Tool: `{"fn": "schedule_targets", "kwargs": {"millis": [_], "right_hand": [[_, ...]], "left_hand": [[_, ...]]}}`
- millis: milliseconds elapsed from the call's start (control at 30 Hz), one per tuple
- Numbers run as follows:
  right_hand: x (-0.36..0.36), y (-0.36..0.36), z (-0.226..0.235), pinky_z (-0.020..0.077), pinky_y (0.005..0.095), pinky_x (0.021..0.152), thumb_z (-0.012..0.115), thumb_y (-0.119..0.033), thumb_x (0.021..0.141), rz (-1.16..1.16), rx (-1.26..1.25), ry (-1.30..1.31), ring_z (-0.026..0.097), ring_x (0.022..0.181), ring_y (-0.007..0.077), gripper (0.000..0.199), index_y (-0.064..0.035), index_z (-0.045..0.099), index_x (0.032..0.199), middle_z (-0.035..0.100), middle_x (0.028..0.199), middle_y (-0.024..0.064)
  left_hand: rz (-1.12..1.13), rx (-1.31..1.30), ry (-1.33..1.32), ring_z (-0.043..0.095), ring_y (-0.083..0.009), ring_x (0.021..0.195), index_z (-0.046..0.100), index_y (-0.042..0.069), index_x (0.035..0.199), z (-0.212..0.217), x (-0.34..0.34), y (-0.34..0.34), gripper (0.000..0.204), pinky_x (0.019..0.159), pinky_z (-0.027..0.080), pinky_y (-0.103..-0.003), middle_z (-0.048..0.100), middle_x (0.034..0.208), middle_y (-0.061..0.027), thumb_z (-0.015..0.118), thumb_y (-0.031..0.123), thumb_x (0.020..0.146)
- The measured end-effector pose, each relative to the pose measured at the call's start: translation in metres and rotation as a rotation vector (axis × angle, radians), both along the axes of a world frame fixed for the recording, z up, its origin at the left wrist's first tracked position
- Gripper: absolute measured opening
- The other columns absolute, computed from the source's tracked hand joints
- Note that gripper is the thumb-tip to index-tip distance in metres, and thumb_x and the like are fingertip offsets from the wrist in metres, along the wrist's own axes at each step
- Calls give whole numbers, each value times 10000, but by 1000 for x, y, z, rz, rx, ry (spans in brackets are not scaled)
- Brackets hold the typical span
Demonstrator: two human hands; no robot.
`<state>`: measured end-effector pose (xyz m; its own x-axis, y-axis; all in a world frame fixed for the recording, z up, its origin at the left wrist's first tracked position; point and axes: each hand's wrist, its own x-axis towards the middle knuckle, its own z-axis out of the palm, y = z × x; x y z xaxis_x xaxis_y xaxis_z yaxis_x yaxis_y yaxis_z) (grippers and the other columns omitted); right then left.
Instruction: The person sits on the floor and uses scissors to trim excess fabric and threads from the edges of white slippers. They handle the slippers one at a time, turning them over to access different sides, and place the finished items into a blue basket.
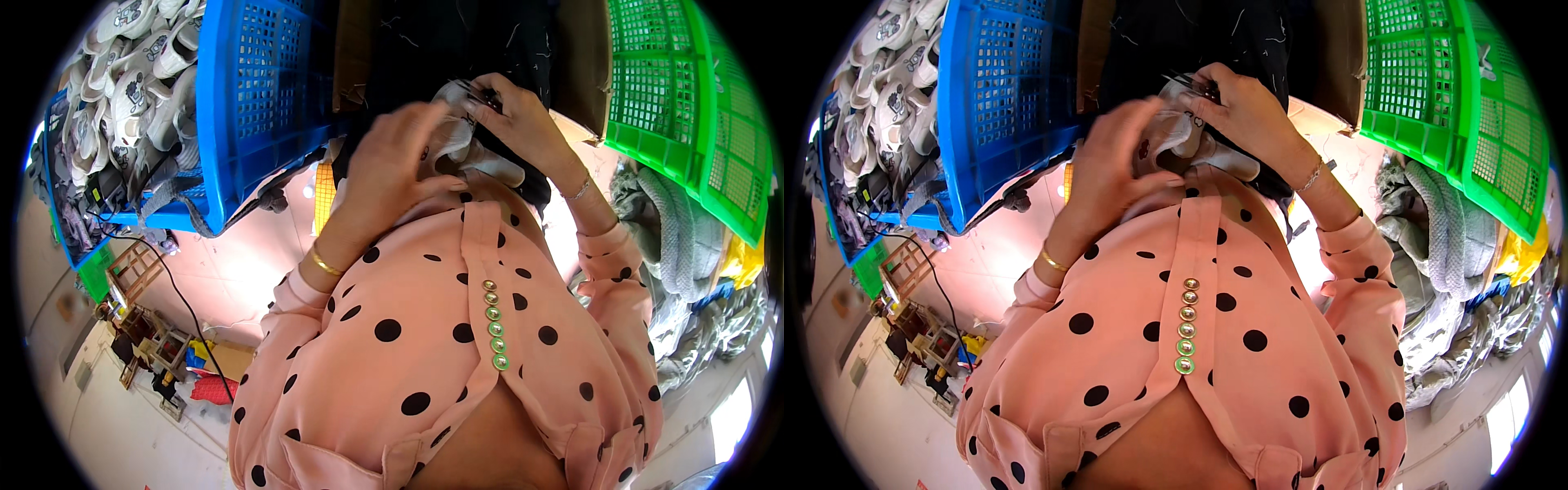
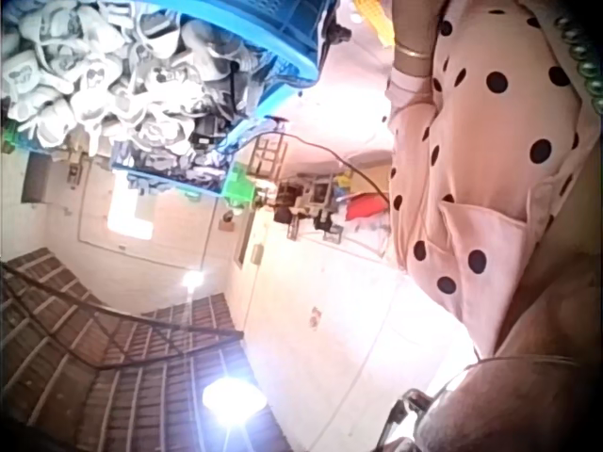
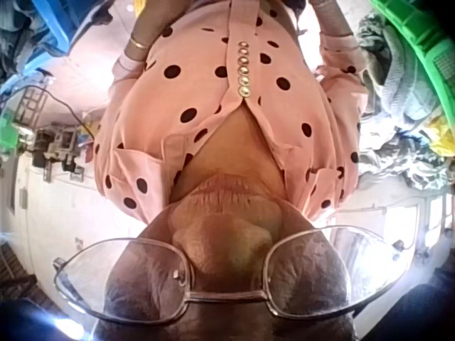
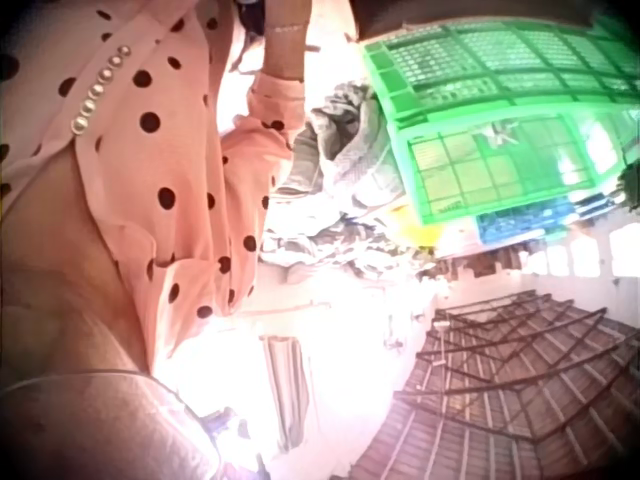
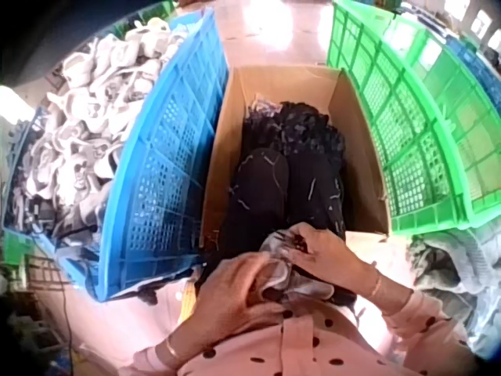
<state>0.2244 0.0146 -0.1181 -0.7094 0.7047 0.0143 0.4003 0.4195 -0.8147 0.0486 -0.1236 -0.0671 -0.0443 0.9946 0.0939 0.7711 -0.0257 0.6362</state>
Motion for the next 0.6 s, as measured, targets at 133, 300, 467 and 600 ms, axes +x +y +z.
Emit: {"fn": "schedule_targets", "kwargs": {"millis": [133,300,467,600], "right_hand": [[5,2,7,520,335,568,691,-302,881,-194,106,31,669,619,280,358,-21,621,1091,673,719,132],[30,17,50,520,298,586,769,-352,807,-91,248,-35,642,586,237,484,-21,632,1133,658,717,135],[50,21,101,490,210,763,801,-71,784,-8,-628,338,566,834,37,396,2,630,1134,657,934,-13],[63,23,118,367,184,614,764,-83,821,-70,-216,375,442,707,19,236,-11,617,991,554,814,-49]], "left_hand": [[15,129,79,602,-285,900,670,79,1086,-11,6,13,300,765,508,-362,634,1066,-84,720,92,790],[15,475,-42,612,-237,808,703,44,981,27,-3,26,200,680,501,-305,651,943,-84,689,-25,794],[-123,746,-121,613,-238,732,683,58,932,53,4,35,243,636,505,-318,641,886,-77,710,-37,711],[-258,839,-89,596,-237,737,560,55,784,65,3,44,246,629,498,-306,598,815,-87,740,-100,720]]}}
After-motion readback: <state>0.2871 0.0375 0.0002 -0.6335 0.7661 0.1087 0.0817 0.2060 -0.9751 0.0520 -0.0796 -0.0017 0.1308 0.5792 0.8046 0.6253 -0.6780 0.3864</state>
